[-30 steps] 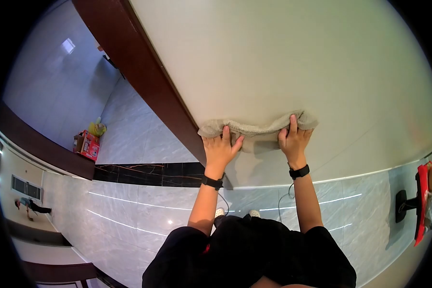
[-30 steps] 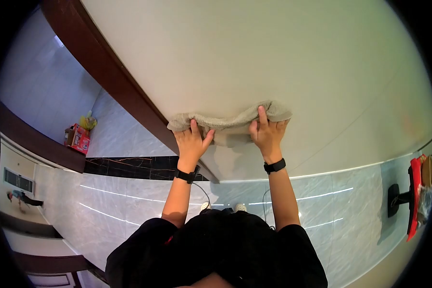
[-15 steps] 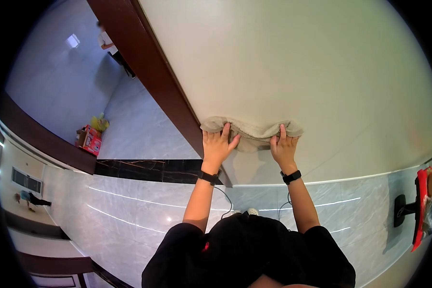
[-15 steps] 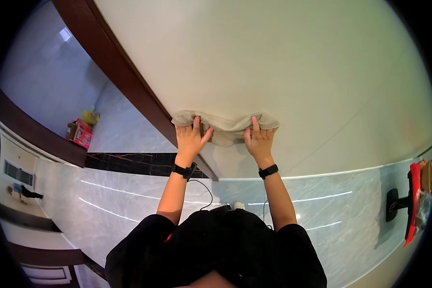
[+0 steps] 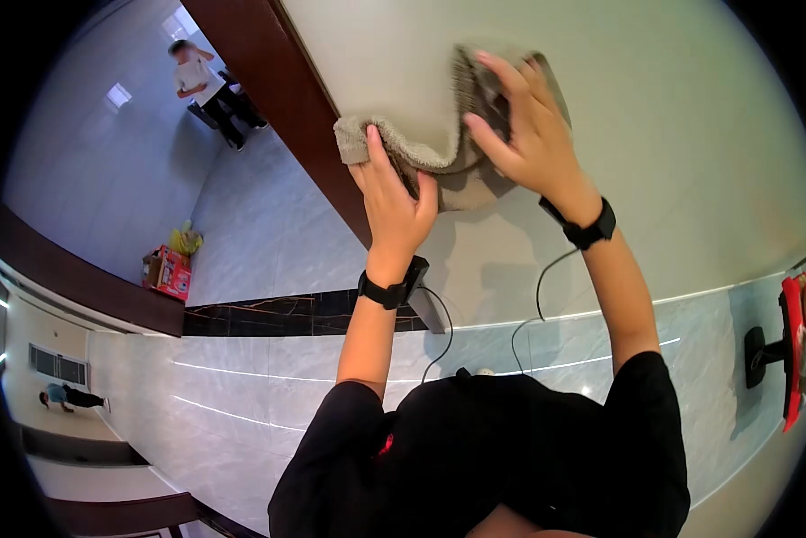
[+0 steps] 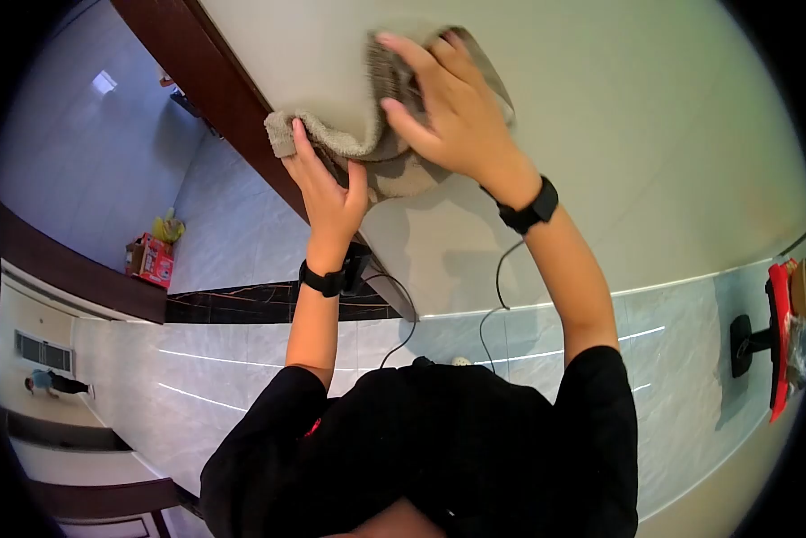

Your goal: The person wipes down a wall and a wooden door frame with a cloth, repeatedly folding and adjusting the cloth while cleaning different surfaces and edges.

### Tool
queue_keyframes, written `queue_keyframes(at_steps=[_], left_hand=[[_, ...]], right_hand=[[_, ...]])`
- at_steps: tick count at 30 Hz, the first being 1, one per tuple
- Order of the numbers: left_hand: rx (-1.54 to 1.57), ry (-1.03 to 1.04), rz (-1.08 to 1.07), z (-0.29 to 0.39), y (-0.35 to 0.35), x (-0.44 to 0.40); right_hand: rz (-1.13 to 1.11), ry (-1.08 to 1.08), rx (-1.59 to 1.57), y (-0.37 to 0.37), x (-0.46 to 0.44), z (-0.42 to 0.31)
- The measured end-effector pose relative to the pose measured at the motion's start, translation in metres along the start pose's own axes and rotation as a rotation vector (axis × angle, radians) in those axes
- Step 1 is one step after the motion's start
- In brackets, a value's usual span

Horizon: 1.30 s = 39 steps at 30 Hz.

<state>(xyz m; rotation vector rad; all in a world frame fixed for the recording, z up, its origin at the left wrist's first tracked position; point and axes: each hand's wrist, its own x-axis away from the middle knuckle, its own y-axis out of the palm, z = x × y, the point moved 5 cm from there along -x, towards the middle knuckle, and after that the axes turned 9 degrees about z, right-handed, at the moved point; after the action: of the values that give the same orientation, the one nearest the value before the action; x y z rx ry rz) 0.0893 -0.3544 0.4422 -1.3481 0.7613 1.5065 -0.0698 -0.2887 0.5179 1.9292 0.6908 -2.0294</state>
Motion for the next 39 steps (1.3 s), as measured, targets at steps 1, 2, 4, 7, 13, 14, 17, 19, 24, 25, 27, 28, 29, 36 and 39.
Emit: queue_keyframes(at_steps=[1,2,4,7,13,14,17,19,24,25,27,28,29,36,39], left_hand=[[0.005,0.000,-0.002,-0.001,-0.002,-0.001],[0.007,0.003,-0.004,-0.002,-0.004,-0.001],[0.009,0.005,-0.008,-0.004,-0.006,0.003],[-0.013,0.037,0.019,-0.003,-0.007,0.009],[0.006,-0.049,-0.031,-0.007,-0.009,0.030],[0.009,-0.048,-0.032,-0.007,-0.010,0.033],[-0.032,-0.022,-0.020,-0.003,-0.009,0.041],[-0.079,0.001,-0.033,0.000,-0.006,0.046],[-0.086,-0.046,-0.068,-0.006,-0.001,0.064],[-0.111,-0.059,-0.105,-0.009,0.000,0.070],[-0.140,-0.007,-0.091,-0.007,-0.003,0.075],[-0.152,-0.011,-0.103,-0.010,-0.003,0.078],[-0.165,-0.012,-0.114,-0.012,-0.002,0.084],[-0.159,-0.122,-0.201,-0.019,0.001,0.130],[-0.163,-0.159,-0.248,-0.021,0.003,0.145]], right_hand=[[-0.012,-0.040,-0.017,0.009,-0.011,-0.007],[0.002,-0.086,-0.018,0.020,-0.020,-0.011],[-0.002,-0.116,-0.036,0.043,-0.026,-0.015],[0.042,-0.187,-0.074,0.062,-0.036,-0.032],[0.074,-0.224,-0.131,0.082,-0.040,-0.052],[0.092,-0.205,-0.122,0.081,-0.039,-0.054],[0.064,-0.188,-0.126,0.080,-0.033,-0.054],[0.052,-0.182,-0.132,0.081,-0.026,-0.051],[0.114,-0.143,-0.089,0.077,-0.013,-0.059],[0.113,-0.145,-0.086,0.078,-0.009,-0.061],[0.069,-0.131,-0.071,0.084,0.001,-0.062],[0.055,-0.129,-0.056,0.089,0.005,-0.062],[0.052,-0.132,-0.054,0.091,0.011,-0.063],[-0.133,-0.075,-0.041,0.107,0.060,-0.059],[-0.200,-0.039,-0.042,0.110,0.080,-0.058]])
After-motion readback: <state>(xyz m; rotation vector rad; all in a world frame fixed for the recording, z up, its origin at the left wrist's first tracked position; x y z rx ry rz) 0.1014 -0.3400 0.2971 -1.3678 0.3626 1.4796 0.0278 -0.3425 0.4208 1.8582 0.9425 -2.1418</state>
